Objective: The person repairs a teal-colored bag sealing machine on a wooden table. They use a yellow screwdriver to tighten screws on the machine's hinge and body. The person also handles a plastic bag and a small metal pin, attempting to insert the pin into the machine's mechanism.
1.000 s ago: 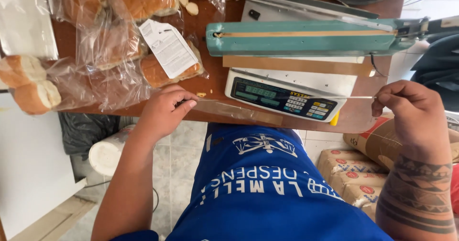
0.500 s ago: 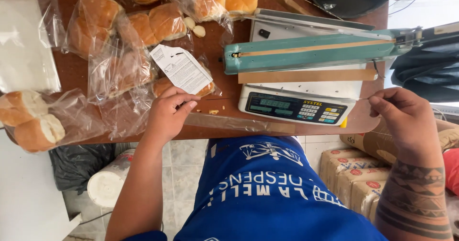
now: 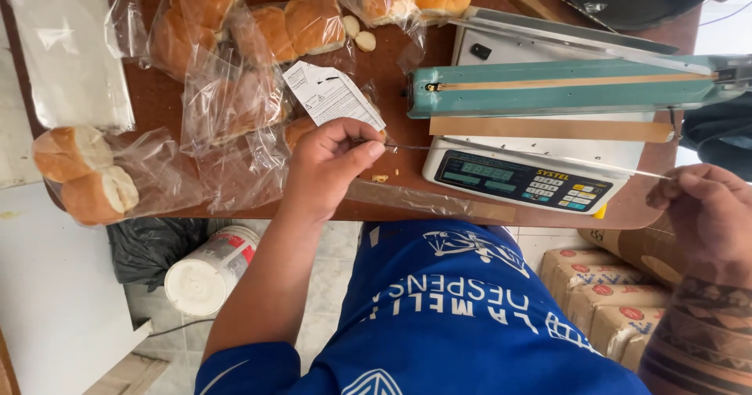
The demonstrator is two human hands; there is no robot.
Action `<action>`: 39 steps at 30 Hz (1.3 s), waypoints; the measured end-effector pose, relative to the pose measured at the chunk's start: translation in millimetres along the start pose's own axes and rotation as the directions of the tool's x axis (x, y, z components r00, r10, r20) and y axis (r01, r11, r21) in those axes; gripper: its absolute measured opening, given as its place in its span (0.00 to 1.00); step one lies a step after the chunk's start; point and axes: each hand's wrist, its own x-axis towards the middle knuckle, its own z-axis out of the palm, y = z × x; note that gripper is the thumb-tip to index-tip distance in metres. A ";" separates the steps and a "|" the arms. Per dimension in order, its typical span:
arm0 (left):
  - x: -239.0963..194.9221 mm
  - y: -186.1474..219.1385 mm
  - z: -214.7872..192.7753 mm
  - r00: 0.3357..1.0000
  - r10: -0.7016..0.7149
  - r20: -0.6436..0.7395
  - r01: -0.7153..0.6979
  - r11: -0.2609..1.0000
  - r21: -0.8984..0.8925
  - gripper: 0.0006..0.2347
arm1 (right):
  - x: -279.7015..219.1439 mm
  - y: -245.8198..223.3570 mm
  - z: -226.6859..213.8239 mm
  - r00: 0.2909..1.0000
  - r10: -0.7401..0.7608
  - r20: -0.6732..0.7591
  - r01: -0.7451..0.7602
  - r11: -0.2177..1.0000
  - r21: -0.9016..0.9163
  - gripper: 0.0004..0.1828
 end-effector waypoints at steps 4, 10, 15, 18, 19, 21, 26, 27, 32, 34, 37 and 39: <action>-3.6 -3.4 21.4 1.000 -0.009 0.015 0.013 0.957 -0.289 0.05 | 13.1 8.2 -19.8 1.000 -0.024 -0.005 0.024 0.999 -0.031 0.09; -10.2 5.2 55.0 0.995 0.062 -0.079 -0.083 0.948 -0.307 0.05 | 19.0 4.9 -11.7 0.996 0.054 -0.076 -0.064 0.989 -0.136 0.08; -10.6 5.3 66.2 0.982 0.037 -0.185 -0.083 0.966 -0.247 0.06 | 16.7 -6.8 15.2 0.985 0.147 -0.096 -0.168 0.943 -0.286 0.09; -13.4 5.6 64.2 0.989 0.092 -0.112 -0.120 0.954 -0.273 0.03 | 9.9 -14.5 34.0 0.974 0.201 -0.100 -0.222 0.798 -0.560 0.06; -15.4 8.8 62.6 0.982 0.172 -0.079 -0.184 0.961 -0.204 0.02 | 10.5 -4.1 29.6 0.973 0.231 -0.016 -0.196 0.787 -0.585 0.06; -19.4 12.0 59.3 0.969 0.246 -0.034 -0.248 0.958 -0.141 0.02 | 10.7 12.6 31.3 0.963 0.262 0.058 -0.175 0.776 -0.606 0.07; -29.3 10.0 59.7 0.959 0.260 0.117 -0.265 0.964 0.030 0.03 | 1.8 16.4 91.4 0.800 0.599 0.011 -0.048 0.082 -0.995 0.23; -29.6 9.2 64.4 0.959 0.260 0.117 -0.265 0.964 0.030 0.03 | -2.9 5.6 103.6 0.800 0.599 0.011 -0.047 0.082 -0.996 0.23; -33.5 8.4 95.5 0.973 0.189 0.130 -0.179 0.980 -0.088 0.03 | -33.1 -38.7 155.2 0.903 -0.034 0.428 0.361 0.601 -0.713 0.19; -34.4 6.1 104.7 0.971 0.198 0.138 -0.188 0.979 -0.079 0.03 | -39.1 -58.2 178.3 0.840 -0.098 0.534 0.442 0.695 -0.567 0.25; -35.1 6.2 115.6 0.967 0.216 0.137 -0.207 0.976 -0.072 0.05 | -51.8 -72.2 201.0 0.753 -0.175 0.634 0.505 0.771 -0.387 0.25; -38.2 9.2 118.9 0.969 0.211 0.133 -0.201 0.976 -0.079 0.05 | -63.0 -78.1 209.8 0.750 -0.159 0.642 0.492 0.783 -0.381 0.17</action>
